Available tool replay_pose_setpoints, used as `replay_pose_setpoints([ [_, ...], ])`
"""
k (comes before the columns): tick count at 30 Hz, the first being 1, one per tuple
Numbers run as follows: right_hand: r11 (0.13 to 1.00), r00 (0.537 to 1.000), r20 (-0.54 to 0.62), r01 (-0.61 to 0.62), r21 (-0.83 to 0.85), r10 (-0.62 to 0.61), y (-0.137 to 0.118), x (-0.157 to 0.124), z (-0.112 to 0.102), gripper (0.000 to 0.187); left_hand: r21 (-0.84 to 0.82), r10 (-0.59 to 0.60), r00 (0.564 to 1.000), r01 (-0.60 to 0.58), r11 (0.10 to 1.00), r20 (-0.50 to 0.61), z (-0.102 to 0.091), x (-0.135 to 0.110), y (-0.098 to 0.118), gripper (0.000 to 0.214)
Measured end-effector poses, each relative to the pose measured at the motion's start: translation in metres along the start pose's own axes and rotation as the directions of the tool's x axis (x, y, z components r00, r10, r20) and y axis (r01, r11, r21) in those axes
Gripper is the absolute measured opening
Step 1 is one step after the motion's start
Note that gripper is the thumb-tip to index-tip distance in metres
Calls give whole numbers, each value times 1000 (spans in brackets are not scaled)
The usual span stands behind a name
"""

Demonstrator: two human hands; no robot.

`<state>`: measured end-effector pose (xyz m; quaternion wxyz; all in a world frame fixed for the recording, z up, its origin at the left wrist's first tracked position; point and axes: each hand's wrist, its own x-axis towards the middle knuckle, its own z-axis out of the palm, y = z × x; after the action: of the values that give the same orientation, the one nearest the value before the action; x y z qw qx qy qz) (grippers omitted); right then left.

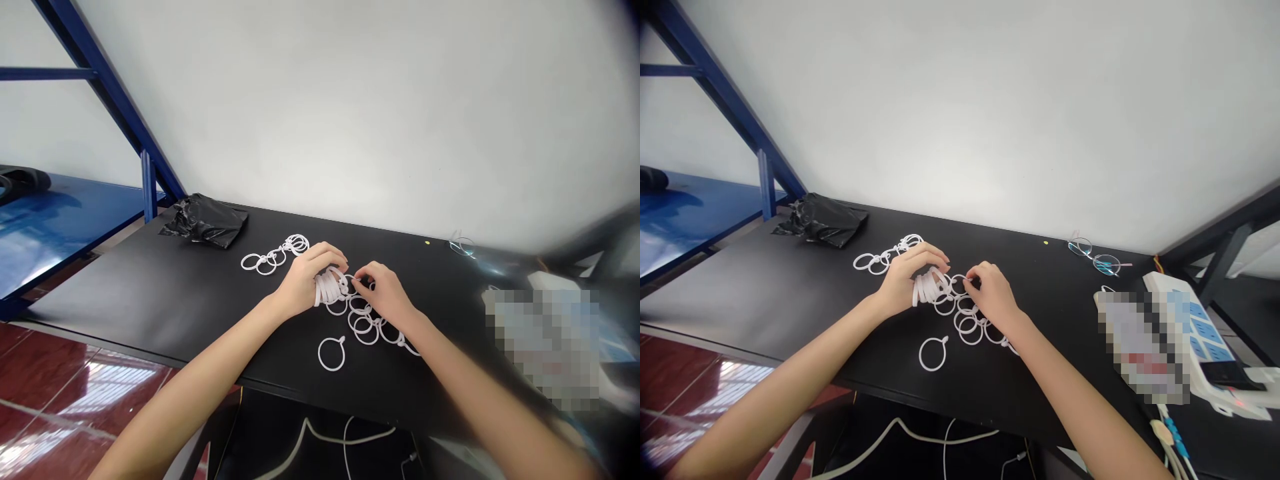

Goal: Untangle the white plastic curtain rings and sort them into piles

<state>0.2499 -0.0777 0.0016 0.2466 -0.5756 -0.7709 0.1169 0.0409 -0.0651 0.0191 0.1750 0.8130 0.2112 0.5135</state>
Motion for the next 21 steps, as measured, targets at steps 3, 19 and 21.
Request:
replay_pose_setpoints([
  [3, 999, 999, -36, -22, -32, 21, 7, 0, -3, 12, -25, -25, 999, 25, 999, -31, 1, 1, 2, 7],
  [19, 577, 996, -82, 92, 811, -42, -38, -23, -13, 9, -52, -91, 989, 98, 994, 114, 1, 0, 3, 15],
  [21, 560, 996, -60, 89, 823, -69, -37, -23, -16, 12, -86, -153, 977, 166, 982, 147, 0, 2, 5, 17],
])
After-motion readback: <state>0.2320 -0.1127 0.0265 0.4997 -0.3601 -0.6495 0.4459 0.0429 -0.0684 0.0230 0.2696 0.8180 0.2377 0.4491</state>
